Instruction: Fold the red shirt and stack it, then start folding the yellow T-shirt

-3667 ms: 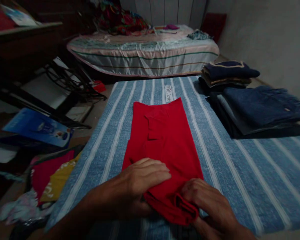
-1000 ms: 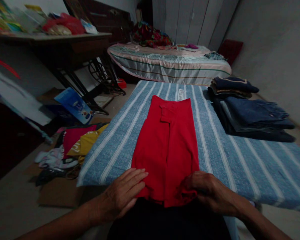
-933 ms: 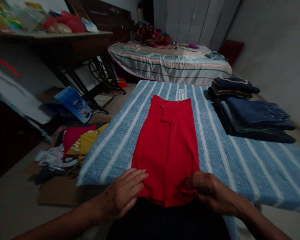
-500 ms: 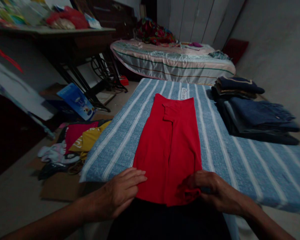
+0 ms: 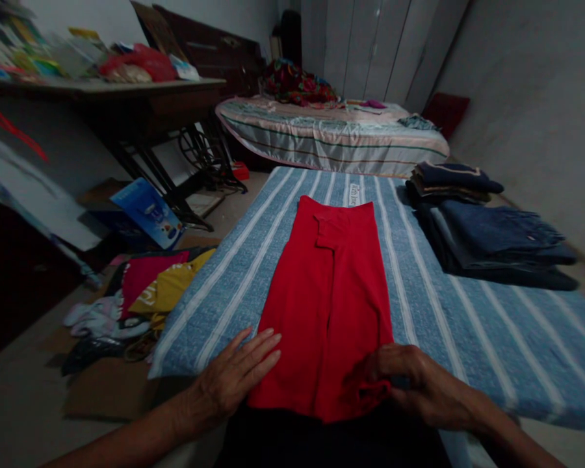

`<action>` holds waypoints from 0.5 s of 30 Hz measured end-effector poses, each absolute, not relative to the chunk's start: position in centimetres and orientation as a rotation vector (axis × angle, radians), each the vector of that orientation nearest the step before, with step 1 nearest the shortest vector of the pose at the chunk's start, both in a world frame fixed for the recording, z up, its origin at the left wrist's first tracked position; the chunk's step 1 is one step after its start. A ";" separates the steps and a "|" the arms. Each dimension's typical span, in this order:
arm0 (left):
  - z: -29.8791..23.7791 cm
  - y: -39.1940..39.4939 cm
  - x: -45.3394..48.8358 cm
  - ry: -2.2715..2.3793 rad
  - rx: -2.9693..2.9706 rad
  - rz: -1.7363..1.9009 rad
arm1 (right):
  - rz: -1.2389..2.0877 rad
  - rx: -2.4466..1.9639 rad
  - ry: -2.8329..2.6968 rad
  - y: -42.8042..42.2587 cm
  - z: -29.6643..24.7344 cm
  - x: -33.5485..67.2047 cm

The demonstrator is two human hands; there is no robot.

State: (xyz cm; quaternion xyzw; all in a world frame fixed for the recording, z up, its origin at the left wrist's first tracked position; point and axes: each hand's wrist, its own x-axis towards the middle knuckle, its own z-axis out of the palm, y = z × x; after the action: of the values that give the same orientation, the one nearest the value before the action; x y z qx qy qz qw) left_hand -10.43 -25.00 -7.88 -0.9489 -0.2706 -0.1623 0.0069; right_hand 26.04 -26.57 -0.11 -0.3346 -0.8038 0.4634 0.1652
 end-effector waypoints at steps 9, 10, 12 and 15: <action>-4.1 -23.2 -9.7 -0.632 -3.320 -0.344 | 1.489 -0.836 -2.044 -25.9 0.2 26.0; -3.5 -23.0 -9.8 -0.637 -3.361 -0.334 | 1.508 -0.831 -2.018 -25.9 0.2 26.0; -2.5 -22.4 -10.0 -0.695 -3.446 -0.374 | 1.549 -0.838 -1.949 -25.8 0.1 26.3; -1.4 -20.2 -10.3 -1.024 -3.504 -0.620 | 1.577 -0.918 -1.838 -25.1 0.3 27.4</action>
State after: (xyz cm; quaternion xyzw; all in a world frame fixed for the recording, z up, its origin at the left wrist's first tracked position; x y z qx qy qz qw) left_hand -10.28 -20.19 -1.41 -0.9093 -0.2657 -0.1610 -0.2770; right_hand 27.37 -25.07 0.28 -0.3411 -0.6829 0.5859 0.2722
